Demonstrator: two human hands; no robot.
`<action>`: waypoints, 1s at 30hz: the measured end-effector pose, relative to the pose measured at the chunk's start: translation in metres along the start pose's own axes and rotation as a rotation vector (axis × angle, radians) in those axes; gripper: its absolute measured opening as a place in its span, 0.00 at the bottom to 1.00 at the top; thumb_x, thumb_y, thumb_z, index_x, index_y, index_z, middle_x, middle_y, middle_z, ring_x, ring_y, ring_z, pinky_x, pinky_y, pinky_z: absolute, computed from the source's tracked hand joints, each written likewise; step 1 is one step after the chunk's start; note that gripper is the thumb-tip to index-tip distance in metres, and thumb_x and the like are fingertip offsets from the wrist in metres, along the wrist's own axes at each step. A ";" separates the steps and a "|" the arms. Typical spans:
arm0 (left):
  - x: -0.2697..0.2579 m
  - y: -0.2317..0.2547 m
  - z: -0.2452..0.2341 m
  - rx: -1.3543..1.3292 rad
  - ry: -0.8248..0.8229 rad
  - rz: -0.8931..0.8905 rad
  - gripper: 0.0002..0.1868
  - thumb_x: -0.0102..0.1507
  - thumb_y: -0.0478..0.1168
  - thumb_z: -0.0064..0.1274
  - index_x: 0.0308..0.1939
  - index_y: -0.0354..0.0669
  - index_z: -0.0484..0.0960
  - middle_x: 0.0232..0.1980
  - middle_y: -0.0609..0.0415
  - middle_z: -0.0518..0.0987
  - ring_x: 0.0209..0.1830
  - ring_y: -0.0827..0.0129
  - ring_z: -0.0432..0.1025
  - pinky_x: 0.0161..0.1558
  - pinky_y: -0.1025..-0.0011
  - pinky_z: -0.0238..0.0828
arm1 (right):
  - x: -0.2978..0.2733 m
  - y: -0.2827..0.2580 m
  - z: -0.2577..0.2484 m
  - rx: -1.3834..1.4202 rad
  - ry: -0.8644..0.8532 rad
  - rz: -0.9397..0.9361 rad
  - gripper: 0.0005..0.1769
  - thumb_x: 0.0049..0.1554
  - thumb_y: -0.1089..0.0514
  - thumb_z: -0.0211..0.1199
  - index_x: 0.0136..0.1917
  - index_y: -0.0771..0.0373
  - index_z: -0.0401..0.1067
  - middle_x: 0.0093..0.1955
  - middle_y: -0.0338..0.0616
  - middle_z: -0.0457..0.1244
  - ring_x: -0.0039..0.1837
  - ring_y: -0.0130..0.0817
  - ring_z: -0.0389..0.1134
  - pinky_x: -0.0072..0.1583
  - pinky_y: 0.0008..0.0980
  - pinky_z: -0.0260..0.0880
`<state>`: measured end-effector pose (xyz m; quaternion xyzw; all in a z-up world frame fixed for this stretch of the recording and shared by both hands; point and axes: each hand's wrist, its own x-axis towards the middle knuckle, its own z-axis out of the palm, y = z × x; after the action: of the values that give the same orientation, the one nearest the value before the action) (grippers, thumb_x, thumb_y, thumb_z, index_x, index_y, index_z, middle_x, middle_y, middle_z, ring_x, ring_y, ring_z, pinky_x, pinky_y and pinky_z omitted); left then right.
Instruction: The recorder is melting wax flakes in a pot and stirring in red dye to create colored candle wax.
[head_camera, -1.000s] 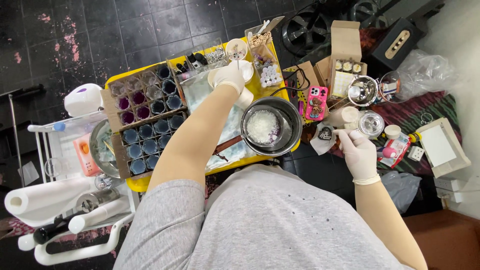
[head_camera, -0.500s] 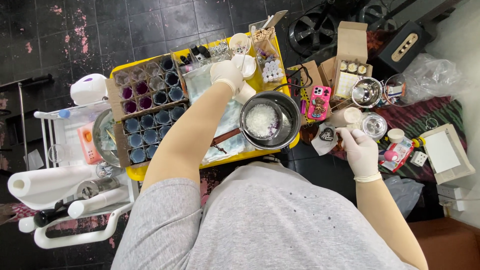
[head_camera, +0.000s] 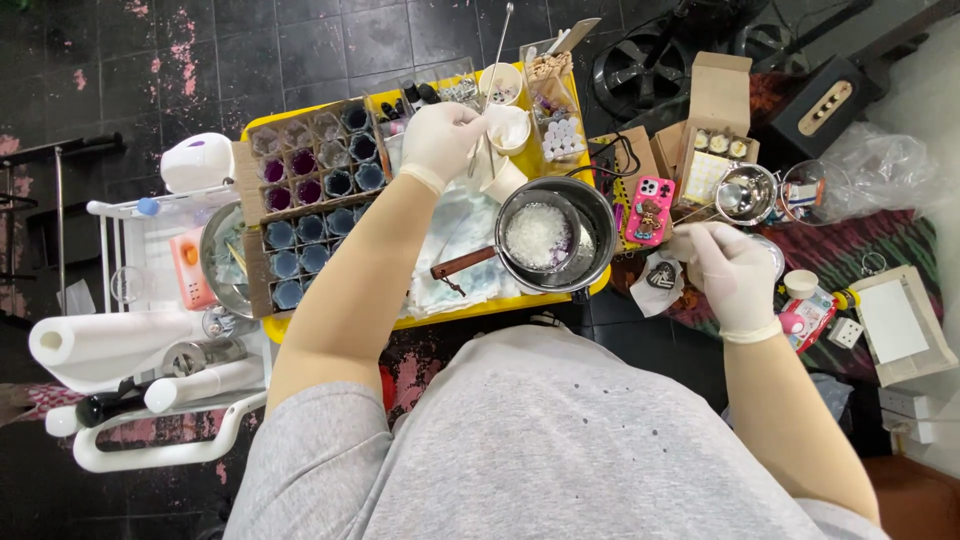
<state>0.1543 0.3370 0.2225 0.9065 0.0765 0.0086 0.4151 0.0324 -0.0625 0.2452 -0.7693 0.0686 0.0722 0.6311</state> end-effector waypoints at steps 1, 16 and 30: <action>-0.009 0.006 -0.005 -0.001 0.006 -0.003 0.13 0.59 0.48 0.62 0.37 0.43 0.90 0.33 0.50 0.85 0.32 0.64 0.80 0.39 0.69 0.75 | 0.004 -0.014 0.003 -0.001 -0.006 -0.003 0.12 0.67 0.56 0.59 0.53 0.65 0.79 0.39 0.32 0.64 0.36 0.18 0.56 0.39 0.20 0.54; -0.127 0.081 -0.021 -0.505 -0.216 0.117 0.11 0.66 0.42 0.61 0.43 0.36 0.88 0.29 0.65 0.76 0.28 0.86 0.65 0.30 0.81 0.62 | 0.058 -0.173 0.113 0.032 -0.510 -0.413 0.11 0.70 0.58 0.59 0.61 0.66 0.74 0.45 0.32 0.62 0.45 0.17 0.61 0.48 0.19 0.61; -0.168 0.064 -0.043 -0.695 -0.262 -0.061 0.26 0.73 0.53 0.40 0.62 0.38 0.83 0.31 0.60 0.76 0.29 0.78 0.65 0.34 0.78 0.64 | 0.037 -0.088 0.053 0.380 -0.413 -0.489 0.08 0.75 0.59 0.51 0.58 0.66 0.66 0.54 0.48 0.68 0.51 0.33 0.71 0.60 0.32 0.74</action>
<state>-0.0069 0.3035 0.3074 0.7022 0.0419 -0.0945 0.7044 0.0845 0.0063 0.3119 -0.6014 -0.2339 0.0592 0.7617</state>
